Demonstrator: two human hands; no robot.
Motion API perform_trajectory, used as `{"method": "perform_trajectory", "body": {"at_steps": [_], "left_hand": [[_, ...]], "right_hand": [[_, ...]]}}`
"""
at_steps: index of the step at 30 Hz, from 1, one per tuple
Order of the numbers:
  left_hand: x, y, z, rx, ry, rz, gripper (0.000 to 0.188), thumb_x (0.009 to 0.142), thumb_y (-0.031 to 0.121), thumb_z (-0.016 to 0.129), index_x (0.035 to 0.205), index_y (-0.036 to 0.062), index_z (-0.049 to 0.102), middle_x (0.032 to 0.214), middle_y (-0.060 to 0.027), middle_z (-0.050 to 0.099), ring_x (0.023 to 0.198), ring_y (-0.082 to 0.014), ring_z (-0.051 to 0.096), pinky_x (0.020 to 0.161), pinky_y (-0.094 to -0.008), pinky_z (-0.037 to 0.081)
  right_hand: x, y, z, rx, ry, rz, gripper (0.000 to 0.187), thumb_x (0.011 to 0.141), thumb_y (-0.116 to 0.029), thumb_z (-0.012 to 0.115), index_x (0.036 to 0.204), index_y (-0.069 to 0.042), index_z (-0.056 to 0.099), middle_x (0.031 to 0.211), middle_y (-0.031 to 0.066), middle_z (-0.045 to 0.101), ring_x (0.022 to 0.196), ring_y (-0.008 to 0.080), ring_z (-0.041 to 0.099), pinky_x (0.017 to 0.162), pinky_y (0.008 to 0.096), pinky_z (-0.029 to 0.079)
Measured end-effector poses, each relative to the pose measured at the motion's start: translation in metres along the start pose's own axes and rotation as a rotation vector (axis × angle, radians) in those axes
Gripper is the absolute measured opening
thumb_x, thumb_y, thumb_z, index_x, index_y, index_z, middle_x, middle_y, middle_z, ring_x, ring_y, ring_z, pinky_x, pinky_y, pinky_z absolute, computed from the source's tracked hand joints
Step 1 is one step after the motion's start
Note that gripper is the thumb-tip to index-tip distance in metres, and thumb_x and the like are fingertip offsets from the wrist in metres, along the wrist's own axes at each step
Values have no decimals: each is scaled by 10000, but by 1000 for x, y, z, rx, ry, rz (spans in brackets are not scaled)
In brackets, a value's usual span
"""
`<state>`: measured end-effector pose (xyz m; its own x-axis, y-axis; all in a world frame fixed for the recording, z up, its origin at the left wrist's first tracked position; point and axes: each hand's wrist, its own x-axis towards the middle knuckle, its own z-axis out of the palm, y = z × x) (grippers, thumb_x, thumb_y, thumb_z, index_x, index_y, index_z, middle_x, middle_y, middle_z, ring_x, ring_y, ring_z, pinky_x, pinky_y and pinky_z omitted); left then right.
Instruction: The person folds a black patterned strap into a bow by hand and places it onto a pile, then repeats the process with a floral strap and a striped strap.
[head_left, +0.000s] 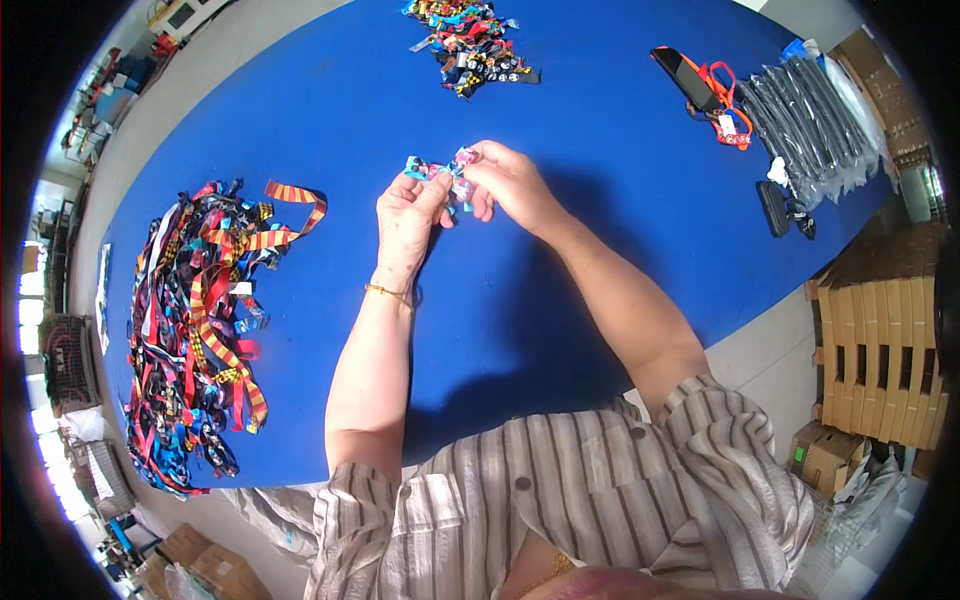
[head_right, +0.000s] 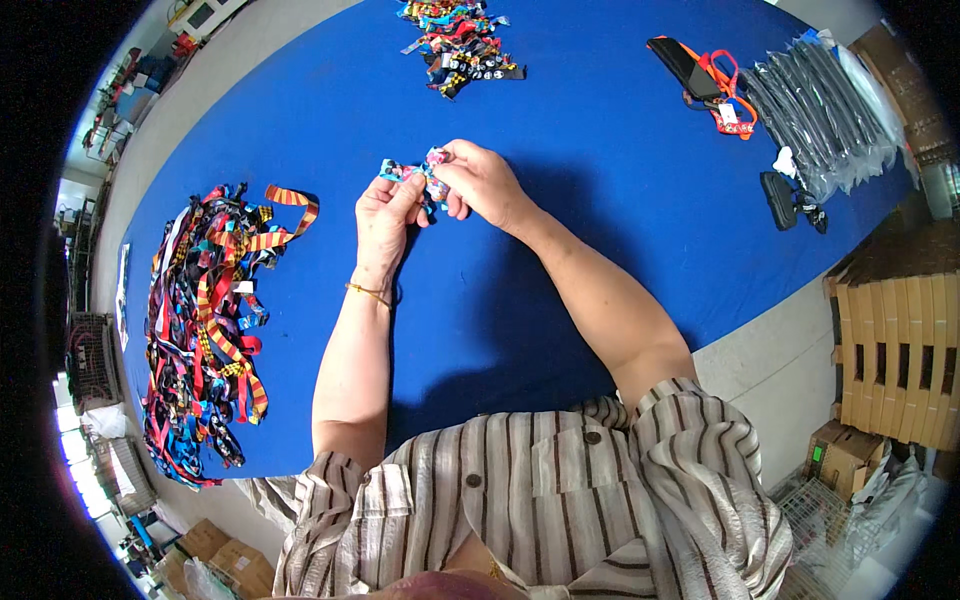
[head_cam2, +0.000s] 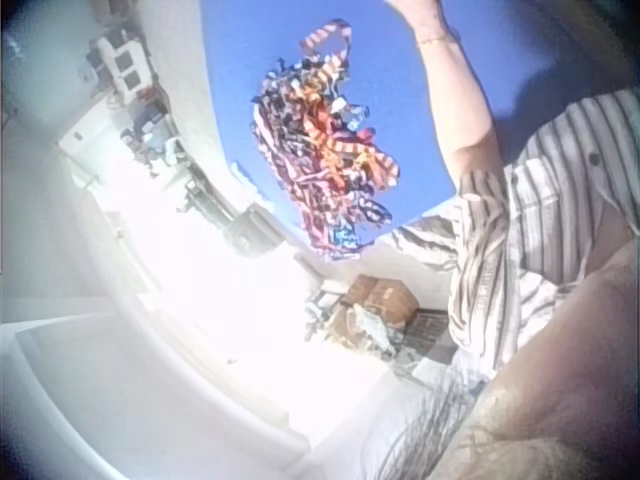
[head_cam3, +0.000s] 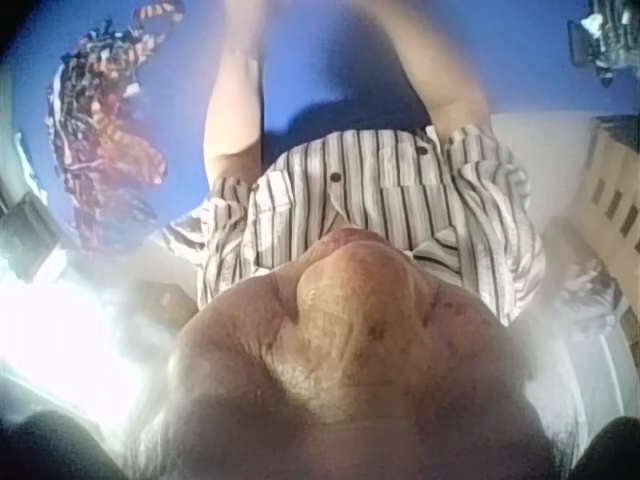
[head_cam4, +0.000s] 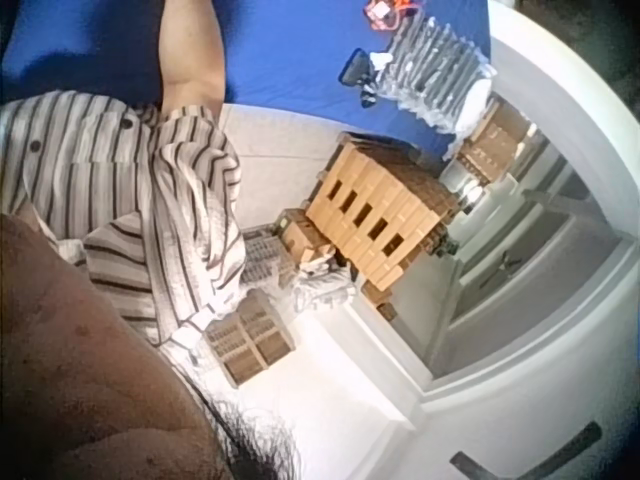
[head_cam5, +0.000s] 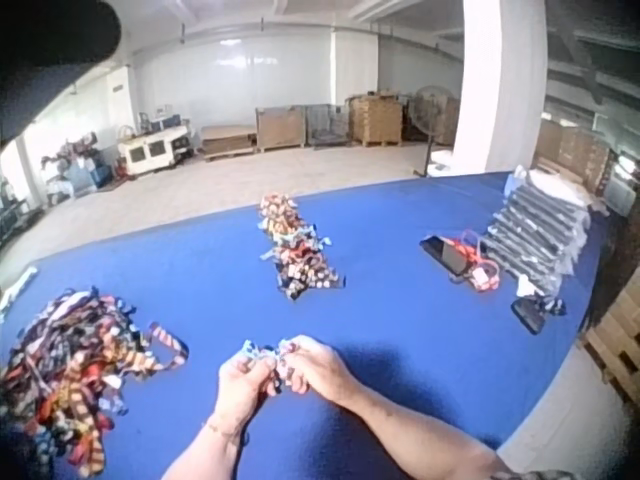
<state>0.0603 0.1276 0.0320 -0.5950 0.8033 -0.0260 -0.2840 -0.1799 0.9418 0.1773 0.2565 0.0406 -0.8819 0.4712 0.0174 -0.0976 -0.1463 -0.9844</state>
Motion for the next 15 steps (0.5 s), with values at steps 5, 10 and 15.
{"method": "perform_trajectory", "body": {"at_steps": [5,10,15], "left_hand": [[-2,0,3,171,16,77,115,924,130,692,945,25,649,671,18,585,501,-40,475,449,-194,390],[-5,2,7,273,29,63,78,921,122,696,940,54,663,661,46,569,493,-21,447,431,-177,342],[-4,-10,6,381,27,104,84,916,110,695,971,51,670,728,77,559,635,-10,469,565,-162,377]], "right_hand": [[3,-4,1,-155,21,-21,190,910,-142,681,1023,-4,617,742,29,634,577,66,576,488,225,463],[5,-4,-14,-282,-36,-53,163,919,-122,677,1031,-9,645,824,23,662,676,62,601,578,220,487],[4,-10,-20,-551,26,-193,86,898,-91,683,940,-17,680,795,24,670,696,62,614,600,227,499]]}}
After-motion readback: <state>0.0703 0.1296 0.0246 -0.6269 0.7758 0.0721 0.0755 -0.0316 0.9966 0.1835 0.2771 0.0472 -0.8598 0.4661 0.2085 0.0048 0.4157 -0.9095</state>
